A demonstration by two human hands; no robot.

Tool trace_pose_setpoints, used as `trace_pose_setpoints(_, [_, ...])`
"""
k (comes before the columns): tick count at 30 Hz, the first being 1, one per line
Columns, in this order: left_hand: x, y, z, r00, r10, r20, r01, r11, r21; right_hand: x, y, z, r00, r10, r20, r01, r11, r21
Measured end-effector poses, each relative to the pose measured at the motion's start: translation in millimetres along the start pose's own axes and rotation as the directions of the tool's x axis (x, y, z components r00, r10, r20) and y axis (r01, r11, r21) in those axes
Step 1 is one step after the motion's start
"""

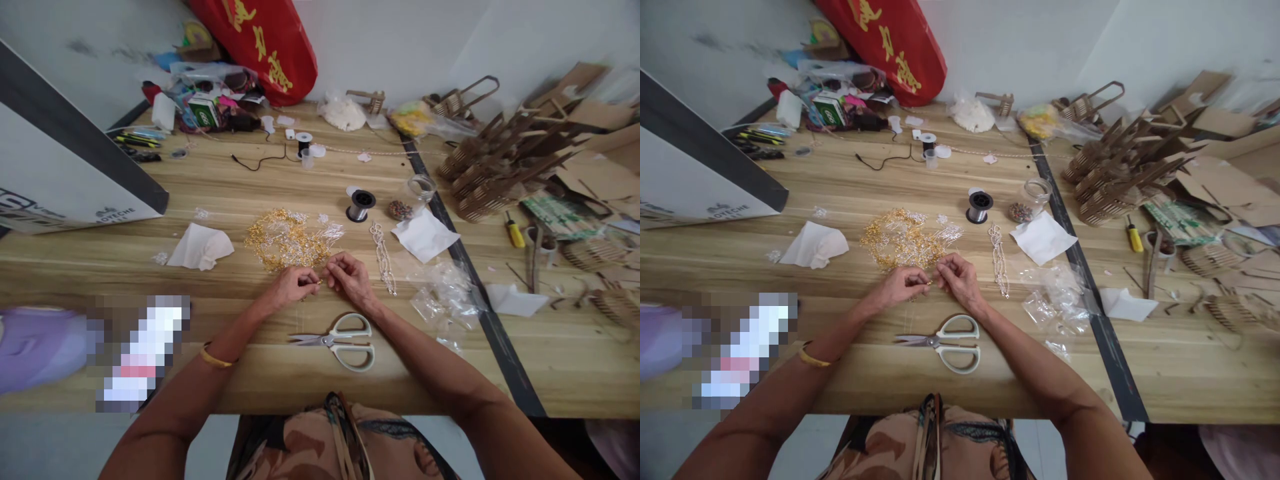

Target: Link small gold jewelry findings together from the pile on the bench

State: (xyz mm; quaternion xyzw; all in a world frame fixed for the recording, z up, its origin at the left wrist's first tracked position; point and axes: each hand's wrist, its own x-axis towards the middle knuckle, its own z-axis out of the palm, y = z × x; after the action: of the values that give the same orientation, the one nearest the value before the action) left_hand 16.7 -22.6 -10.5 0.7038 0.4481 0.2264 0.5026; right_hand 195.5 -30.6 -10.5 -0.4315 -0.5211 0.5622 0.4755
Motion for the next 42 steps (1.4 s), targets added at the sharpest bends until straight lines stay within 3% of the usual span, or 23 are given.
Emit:
trace_pose_setpoints(14, [-4.3, 14.1, -7.0, 0.998, 0.059, -0.008, -0.053, 0.951, 0.304, 1.0, 5.2, -1.6, 0.999, 0.018, 0.049, -0.021, 0.998, 0.064])
trace_pose_setpoints(27, [-3.6, -2.4, -12.7, 0.996, 0.083, 0.015, -0.084, 0.960, 0.268, -1.0, 6.0, -2.1, 0.993, -0.017, 0.119, 0.021, 0.999, -0.027])
trace_pose_setpoints(38, [-7.6, 5.0, -22.4, 0.992, 0.100, 0.078, -0.124, 0.901, 0.417, -1.2, 10.4, -4.4, 0.986, -0.052, 0.158, 0.075, 0.987, -0.144])
trace_pose_setpoints(42, [-5.8, 5.0, -18.8, 0.996, 0.095, -0.003, -0.088, 0.936, 0.341, -1.7, 10.3, -4.7, 0.981, -0.061, 0.187, 0.097, 0.977, -0.191])
